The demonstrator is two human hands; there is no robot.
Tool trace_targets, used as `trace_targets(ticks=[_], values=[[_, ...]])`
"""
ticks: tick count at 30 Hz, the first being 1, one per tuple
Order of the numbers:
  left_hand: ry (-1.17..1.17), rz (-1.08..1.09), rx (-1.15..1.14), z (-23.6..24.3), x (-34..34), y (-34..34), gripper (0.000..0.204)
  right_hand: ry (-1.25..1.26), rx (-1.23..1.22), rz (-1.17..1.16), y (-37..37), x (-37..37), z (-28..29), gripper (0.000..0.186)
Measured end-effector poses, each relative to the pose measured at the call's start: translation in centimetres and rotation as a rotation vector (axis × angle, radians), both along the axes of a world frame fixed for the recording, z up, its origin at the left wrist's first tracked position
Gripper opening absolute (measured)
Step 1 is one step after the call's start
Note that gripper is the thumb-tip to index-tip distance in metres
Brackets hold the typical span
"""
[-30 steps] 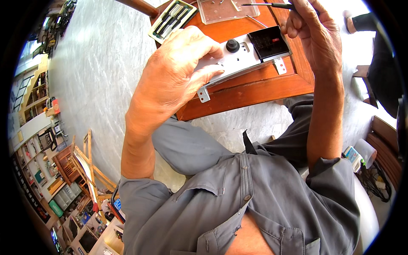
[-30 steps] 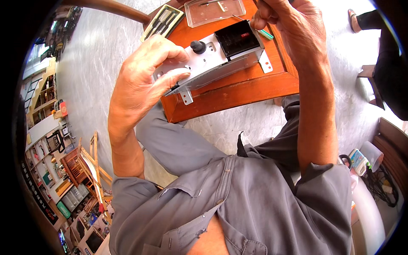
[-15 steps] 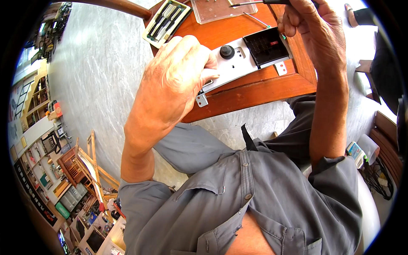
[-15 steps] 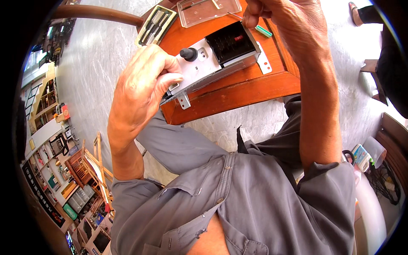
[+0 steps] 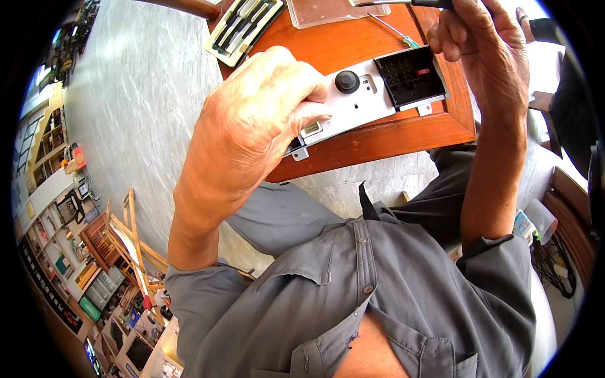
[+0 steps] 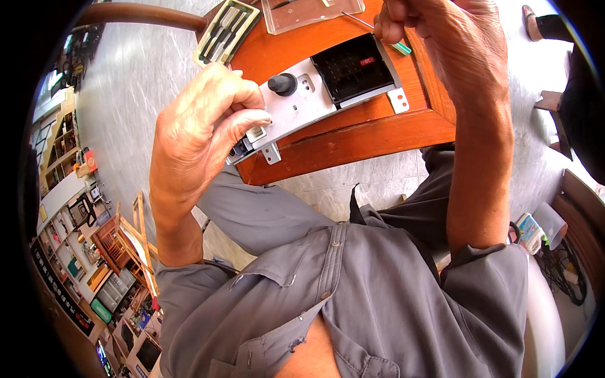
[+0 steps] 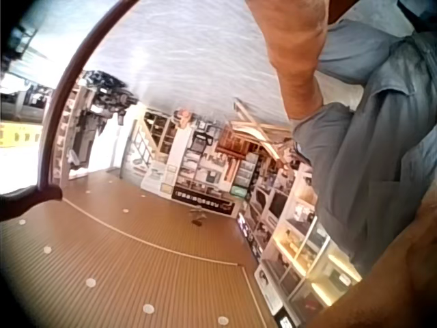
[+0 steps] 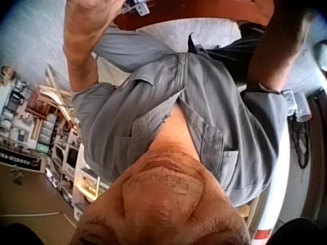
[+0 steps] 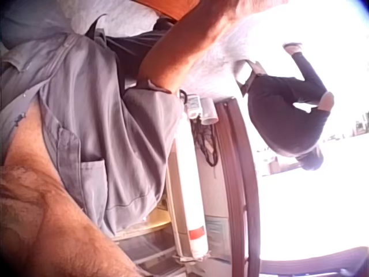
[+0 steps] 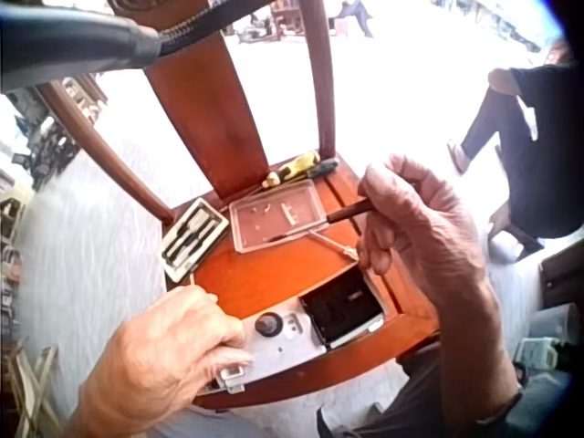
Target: The person uses a screwdriver to remove screws from the casing of a white electronic device. They then use a small metal tool to adjust internal components and a knob on the device's faceplate. The person continues to manipulate the device and its parts on a wooden table.
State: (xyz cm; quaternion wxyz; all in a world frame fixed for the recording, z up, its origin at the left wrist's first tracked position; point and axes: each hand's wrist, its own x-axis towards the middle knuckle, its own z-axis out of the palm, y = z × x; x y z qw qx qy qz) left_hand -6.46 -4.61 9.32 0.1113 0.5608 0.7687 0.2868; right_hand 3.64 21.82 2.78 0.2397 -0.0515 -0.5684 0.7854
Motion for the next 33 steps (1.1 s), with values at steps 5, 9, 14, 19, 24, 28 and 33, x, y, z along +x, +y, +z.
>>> trace_targets(ticks=[5,9,14,19,24,28,33], values=[[0.042,0.009,-0.033,0.3,0.0,0.4,0.024,0.079,0.027,0.079,0.9,-0.3,-0.9,0.026],[0.095,-0.046,0.026,-0.1,-0.4,1.1,0.025,0.742,-0.586,0.394,-0.8,-4.5,-4.9,0.026],[0.044,-0.005,0.056,-1.0,-0.4,0.2,0.026,0.433,-0.247,0.197,0.5,-2.5,-3.7,0.026],[-0.038,-0.024,0.127,-1.3,-1.1,0.5,0.024,-0.044,0.046,0.106,2.4,1.6,-0.9,0.031],[-0.178,0.039,0.116,-1.6,-1.6,-0.1,0.020,-0.070,0.025,0.092,1.6,0.9,-0.9,0.029],[-0.260,0.025,0.114,-2.0,-2.1,-0.2,0.019,-0.063,0.016,0.065,1.5,1.1,-0.9,0.027],[-0.452,0.103,-0.015,-1.3,-2.4,-0.1,0.015,-0.070,-0.011,0.085,1.4,0.9,-0.6,0.026]])
